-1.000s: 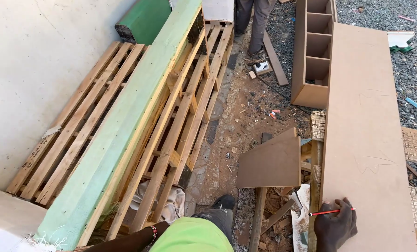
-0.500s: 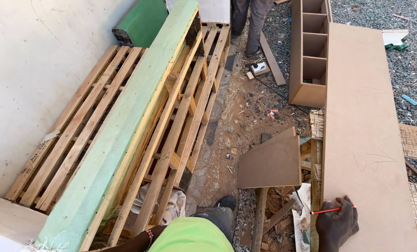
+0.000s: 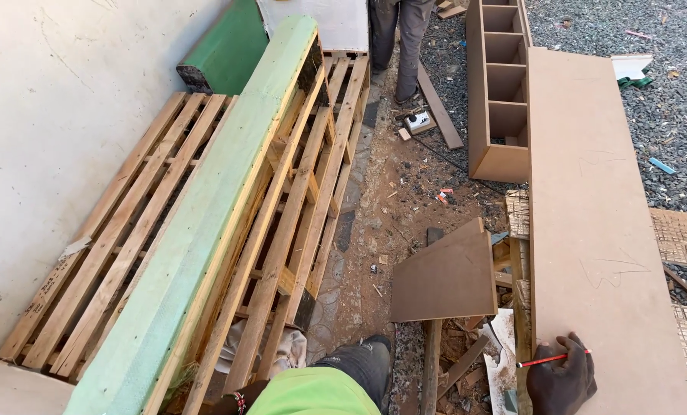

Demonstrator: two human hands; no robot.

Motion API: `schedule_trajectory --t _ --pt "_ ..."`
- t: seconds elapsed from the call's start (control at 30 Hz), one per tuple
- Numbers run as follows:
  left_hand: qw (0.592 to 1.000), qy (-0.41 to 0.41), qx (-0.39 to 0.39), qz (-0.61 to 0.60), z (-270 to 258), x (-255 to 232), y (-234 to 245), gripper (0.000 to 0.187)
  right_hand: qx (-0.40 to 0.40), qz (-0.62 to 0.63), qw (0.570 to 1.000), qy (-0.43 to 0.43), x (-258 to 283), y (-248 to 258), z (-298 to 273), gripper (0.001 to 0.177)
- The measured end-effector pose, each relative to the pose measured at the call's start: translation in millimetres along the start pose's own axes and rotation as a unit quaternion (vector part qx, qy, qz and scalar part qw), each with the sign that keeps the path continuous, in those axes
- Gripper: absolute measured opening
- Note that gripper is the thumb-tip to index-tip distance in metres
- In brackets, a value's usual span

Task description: Measuring, marking, and cutting wooden boards to size for furniture construction.

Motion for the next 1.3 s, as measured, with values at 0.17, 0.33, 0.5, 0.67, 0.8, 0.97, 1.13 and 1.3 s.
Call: schedule_trajectory --t 0.17,0.33,0.5,0.67,0.8,0.97,1.13,1.3 --pt "0.998 -0.019 -0.007 0.055 23 -2 118 0.034 -0.048 -0.016 0.997 0.051 2 2 -6 0.034" --pt "0.997 0.018 -0.061 0.052 30 -71 216 0.027 -0.034 0.011 0.999 0.018 4 9 -11 0.032" --pt "0.993 -0.065 -0.090 0.037 54 -165 317 0.054 -0.006 0.009 0.999 -0.042 38 38 -28 0.028" --pt "0.985 -0.129 -0.082 0.084 65 -252 412 0.046 -0.037 0.033 0.997 -0.054 64 50 -23 0.022" --pt "0.986 -0.123 -0.033 0.107 72 -284 471 0.039 -0.075 -0.001 0.993 -0.090 58 49 -27 0.021" --pt "0.982 -0.157 -0.076 0.077 63 -319 545 0.052 -0.135 -0.106 0.969 -0.180 60 47 -35 0.023" --pt "0.983 -0.133 -0.101 0.071 35 -333 568 0.043 -0.095 -0.134 0.911 -0.378 54 25 -49 0.040" --pt "0.991 -0.092 -0.081 0.046 56 -304 543 0.047 -0.102 -0.132 0.868 -0.468 52 26 -47 0.059"
Point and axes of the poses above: each hand's wrist, its own z-axis towards the middle knuckle, its own y-axis out of the back of the hand, x = y × z, the point moved 5 cm from there along z, towards the middle knuckle, and after that the axes turned 14 degrees about x, right-handed, at the moved point
